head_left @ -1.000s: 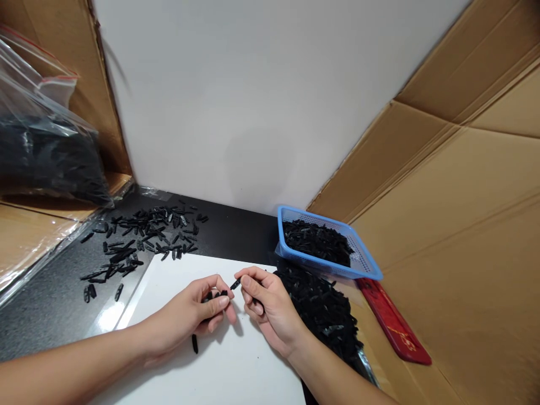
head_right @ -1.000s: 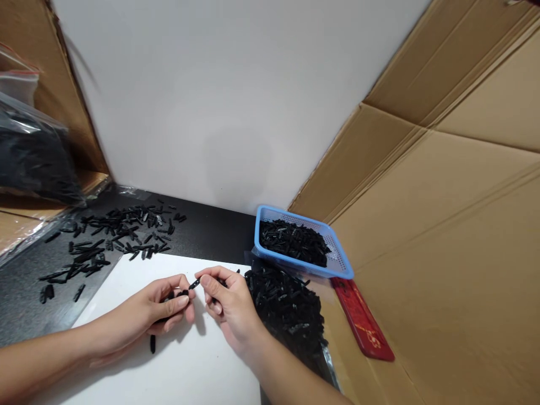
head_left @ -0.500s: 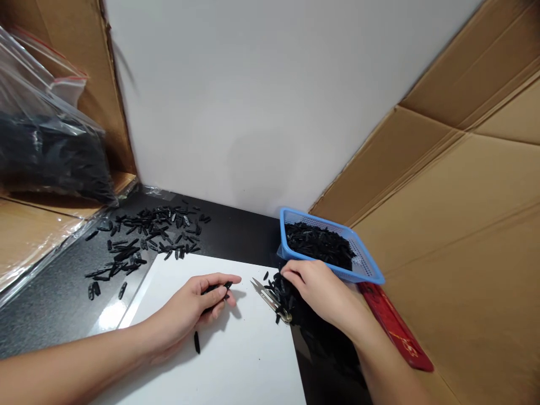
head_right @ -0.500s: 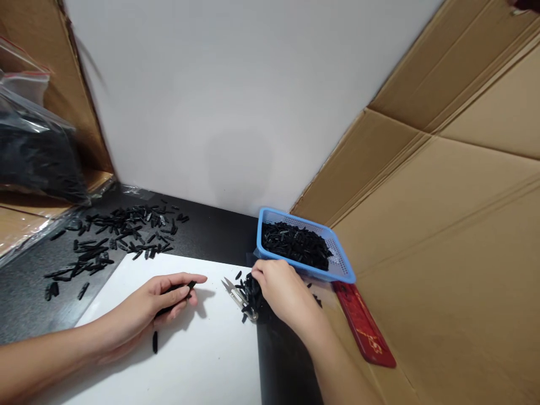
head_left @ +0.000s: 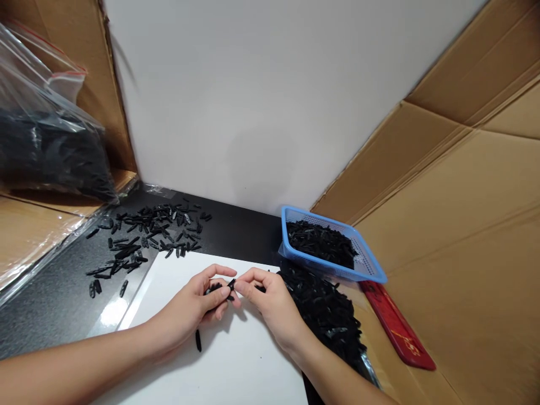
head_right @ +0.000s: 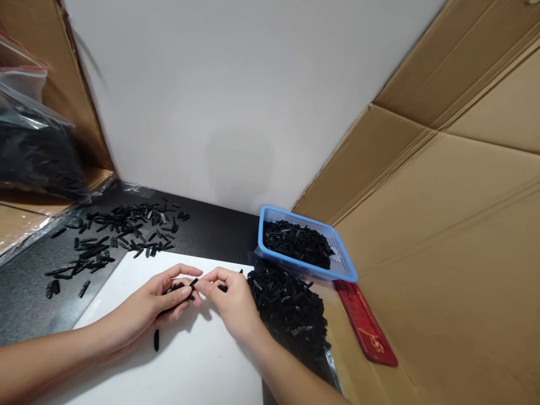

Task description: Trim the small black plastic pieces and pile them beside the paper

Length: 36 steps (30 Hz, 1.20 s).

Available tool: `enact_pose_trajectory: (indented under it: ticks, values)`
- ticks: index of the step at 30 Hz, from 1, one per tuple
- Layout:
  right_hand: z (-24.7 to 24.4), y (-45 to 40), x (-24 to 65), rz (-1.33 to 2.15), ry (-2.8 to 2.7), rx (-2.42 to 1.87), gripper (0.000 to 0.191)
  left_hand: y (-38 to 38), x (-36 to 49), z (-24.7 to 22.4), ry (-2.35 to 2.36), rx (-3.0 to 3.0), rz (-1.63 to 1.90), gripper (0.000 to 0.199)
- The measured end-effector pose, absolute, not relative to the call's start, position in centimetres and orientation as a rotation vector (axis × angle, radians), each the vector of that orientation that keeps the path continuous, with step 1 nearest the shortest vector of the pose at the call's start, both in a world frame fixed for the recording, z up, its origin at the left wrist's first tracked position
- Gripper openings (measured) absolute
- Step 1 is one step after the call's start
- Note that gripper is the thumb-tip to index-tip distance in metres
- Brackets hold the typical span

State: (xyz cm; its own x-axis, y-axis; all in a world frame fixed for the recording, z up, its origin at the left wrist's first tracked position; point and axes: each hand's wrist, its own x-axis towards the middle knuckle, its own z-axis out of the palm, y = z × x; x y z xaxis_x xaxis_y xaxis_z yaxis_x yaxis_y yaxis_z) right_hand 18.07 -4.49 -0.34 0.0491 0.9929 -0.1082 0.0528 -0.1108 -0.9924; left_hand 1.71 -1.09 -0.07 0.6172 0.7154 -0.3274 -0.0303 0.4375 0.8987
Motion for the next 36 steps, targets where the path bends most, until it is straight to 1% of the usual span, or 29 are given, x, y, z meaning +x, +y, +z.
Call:
enact_pose_trajectory:
  ticks: [2, 5, 10, 17, 29, 32, 34, 36]
  values:
    - [-0.4, -4.5, 18.3, 1.269, -1.078, -1.325, 0.023, -1.1, 1.7, 0.0, 0.792, 0.997, 0.547, 0.023]
    - [-0.5, -4.5, 18.5, 1.35, -0.965, -1.249, 0.027, -1.1, 1.6, 0.0, 0.818, 0.961, 0.559, 0.02]
    - [-0.3, -4.6, 18.6, 1.415, -0.938, -1.167, 0.026, -0.9, 1.6, 0.0, 0.816, 0.971, 0.573, 0.022]
    - [-0.2, -4.6, 18.7, 1.408, -0.951, -1.164, 0.025, -0.9, 1.9, 0.4, 0.822, 1.01, 0.561, 0.03]
    - [-0.6, -4.6, 18.6, 1.414, -0.974, -1.177, 0.027, -0.8, 1.8, 0.4, 0.836, 1.008, 0.54, 0.03]
    - [0.0, -4.5, 19.1, 1.348, -1.096, -1.241, 0.027, -0.8, 1.7, 0.2, 0.83, 1.013, 0.538, 0.031]
    - [1.2, -4.5, 20.1, 1.214, -1.35, -1.36, 0.023, -0.9, 1.6, 0.1, 0.826, 1.021, 0.534, 0.031]
    - [2.6, -4.6, 21.6, 1.014, -1.704, -1.567, 0.019, -0.9, 1.6, 0.1, 0.823, 1.019, 0.529, 0.031]
